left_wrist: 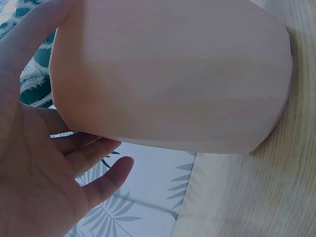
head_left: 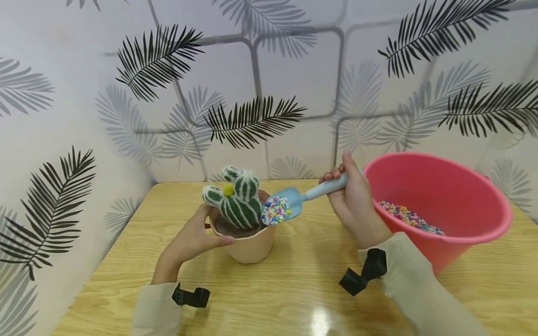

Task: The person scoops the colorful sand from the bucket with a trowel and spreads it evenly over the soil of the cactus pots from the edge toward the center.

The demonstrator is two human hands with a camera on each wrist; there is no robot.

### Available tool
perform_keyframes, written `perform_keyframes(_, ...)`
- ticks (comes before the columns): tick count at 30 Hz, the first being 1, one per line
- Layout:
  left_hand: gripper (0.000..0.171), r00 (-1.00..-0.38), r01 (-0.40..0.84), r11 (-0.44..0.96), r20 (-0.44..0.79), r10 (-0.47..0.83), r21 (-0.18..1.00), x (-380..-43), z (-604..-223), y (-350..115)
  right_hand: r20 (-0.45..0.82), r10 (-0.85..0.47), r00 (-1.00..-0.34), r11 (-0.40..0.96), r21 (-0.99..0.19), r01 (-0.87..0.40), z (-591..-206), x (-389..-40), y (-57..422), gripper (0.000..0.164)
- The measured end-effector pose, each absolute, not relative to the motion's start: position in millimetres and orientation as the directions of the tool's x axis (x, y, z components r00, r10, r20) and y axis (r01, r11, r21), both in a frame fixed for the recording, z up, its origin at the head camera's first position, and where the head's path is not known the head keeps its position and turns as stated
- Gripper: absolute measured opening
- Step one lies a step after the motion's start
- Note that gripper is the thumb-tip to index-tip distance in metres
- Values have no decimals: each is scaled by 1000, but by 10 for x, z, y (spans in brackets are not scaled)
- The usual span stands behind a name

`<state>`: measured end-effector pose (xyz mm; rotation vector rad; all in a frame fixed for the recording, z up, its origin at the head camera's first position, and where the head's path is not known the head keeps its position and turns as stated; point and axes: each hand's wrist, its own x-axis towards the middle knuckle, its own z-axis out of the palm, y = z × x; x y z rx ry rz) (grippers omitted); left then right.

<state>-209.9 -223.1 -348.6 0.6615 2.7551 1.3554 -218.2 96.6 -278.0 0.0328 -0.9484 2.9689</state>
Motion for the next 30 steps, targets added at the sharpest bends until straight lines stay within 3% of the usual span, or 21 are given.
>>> perform_keyframes(14,95,-920,345,564,149,364,750,-2089,-3447,-2152,35,-3,-999,-819,-573,-18,-2796,-2200,1097,37)
perform_keyframes(21,94,-919,350,565,158,360,747,-2068,-3468,-2146,7,-14,-1000,-814,-581,7,-2740,-2164,1041,28)
perform_keyframes(30,91,-915,338,538,136,379,772,-2088,-3500,-2208,38,20,-999,-747,-664,-40,-2680,-2171,926,38)
